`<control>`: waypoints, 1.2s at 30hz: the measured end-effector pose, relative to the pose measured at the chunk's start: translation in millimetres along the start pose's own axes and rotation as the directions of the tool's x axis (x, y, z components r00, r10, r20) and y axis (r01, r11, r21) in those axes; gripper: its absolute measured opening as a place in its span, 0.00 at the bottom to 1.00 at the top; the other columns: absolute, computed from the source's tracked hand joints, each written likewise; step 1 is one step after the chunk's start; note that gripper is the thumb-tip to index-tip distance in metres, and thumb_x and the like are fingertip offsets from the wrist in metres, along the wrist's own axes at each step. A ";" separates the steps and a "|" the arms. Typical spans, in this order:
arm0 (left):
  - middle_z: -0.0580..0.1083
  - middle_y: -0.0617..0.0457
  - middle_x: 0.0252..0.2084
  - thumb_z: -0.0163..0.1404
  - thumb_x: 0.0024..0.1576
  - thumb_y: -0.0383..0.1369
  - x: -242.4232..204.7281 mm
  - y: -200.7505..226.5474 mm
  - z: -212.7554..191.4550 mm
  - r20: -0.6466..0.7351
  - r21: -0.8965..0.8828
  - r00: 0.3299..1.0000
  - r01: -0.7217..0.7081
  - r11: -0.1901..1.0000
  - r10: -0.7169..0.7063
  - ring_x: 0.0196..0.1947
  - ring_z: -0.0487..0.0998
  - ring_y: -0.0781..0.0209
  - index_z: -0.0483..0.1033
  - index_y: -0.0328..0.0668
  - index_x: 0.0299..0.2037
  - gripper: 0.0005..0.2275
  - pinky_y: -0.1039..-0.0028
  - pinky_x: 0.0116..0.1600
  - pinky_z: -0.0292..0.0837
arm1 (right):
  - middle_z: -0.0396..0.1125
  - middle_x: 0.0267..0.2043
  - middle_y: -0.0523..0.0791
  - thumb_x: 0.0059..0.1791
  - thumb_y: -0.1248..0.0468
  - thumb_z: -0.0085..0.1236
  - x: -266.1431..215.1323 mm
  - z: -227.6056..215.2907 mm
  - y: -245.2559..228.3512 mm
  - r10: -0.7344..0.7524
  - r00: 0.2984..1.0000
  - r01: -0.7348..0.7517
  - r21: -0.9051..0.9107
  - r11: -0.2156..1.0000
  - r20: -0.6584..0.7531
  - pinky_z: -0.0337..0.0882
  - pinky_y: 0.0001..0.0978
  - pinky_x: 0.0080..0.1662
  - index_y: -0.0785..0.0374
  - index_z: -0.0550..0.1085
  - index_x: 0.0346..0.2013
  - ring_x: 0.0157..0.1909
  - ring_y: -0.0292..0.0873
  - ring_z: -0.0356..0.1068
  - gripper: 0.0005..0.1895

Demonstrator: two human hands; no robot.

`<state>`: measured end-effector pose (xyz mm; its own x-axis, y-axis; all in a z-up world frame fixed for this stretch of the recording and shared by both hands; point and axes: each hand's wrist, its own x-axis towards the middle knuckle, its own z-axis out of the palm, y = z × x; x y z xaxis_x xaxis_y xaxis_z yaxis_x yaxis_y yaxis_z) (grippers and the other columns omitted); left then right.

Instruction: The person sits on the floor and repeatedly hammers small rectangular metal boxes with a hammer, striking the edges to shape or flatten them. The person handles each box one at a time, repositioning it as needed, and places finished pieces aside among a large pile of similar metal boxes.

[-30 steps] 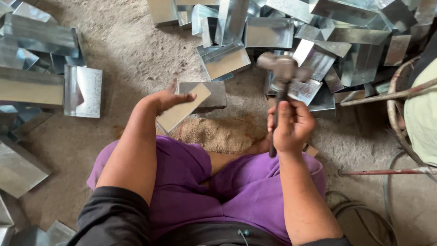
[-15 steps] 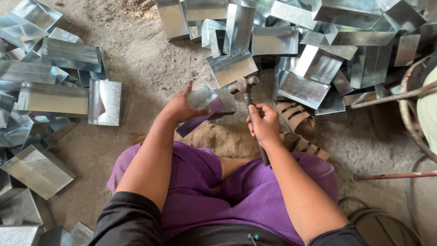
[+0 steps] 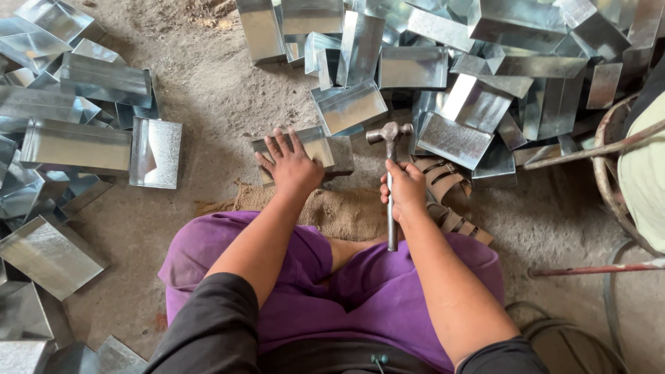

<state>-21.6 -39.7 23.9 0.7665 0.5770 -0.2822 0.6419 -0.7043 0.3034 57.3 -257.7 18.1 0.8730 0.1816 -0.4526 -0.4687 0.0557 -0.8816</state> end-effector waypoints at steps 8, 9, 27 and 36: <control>0.29 0.44 0.78 0.51 0.51 0.31 23.9 -29.2 -24.3 0.208 -0.067 0.968 0.160 0.985 -0.143 0.76 0.28 0.37 0.29 0.50 0.77 0.47 0.42 0.72 0.24 | 0.65 0.24 0.47 0.53 0.62 0.58 -7.4 -3.9 -2.7 0.028 0.999 -0.028 -0.008 1.000 0.025 0.57 0.30 0.18 0.66 0.66 0.35 0.17 0.38 0.62 0.11; 0.34 0.42 0.78 0.51 0.51 0.30 32.3 -34.8 -22.0 0.174 -0.159 0.965 0.224 0.962 -0.196 0.75 0.35 0.36 0.31 0.49 0.77 0.46 0.44 0.72 0.31 | 0.65 0.24 0.47 0.53 0.62 0.58 -8.1 -4.2 -2.6 0.034 0.999 -0.033 -0.005 0.999 0.019 0.57 0.31 0.17 0.66 0.67 0.35 0.17 0.38 0.61 0.11; 0.75 0.46 0.52 0.43 0.60 0.30 20.6 -15.9 8.5 -0.289 0.271 0.795 -0.466 0.842 0.533 0.58 0.71 0.50 0.76 0.49 0.55 0.14 0.51 0.71 0.51 | 0.68 0.24 0.45 0.51 0.63 0.60 -35.9 6.8 -26.0 -0.294 0.940 0.332 -0.268 0.905 0.170 0.58 0.26 0.17 0.67 0.72 0.41 0.17 0.32 0.61 0.10; 0.74 0.48 0.47 0.47 0.57 0.30 17.0 -23.8 25.2 -0.386 0.299 0.735 -0.473 0.829 0.558 0.55 0.72 0.47 0.74 0.45 0.50 0.12 0.48 0.68 0.52 | 0.70 0.32 0.42 0.57 0.62 0.57 -86.8 -9.8 -74.6 -0.831 0.521 0.845 0.019 0.535 0.195 0.65 0.22 0.26 0.66 0.71 0.46 0.25 0.30 0.65 0.10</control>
<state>-24.5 -23.6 -11.1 0.9305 0.1902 0.3131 0.1622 -0.9802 0.1132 17.9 -287.2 121.8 0.8183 0.2395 0.5225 0.4845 0.2018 -0.8512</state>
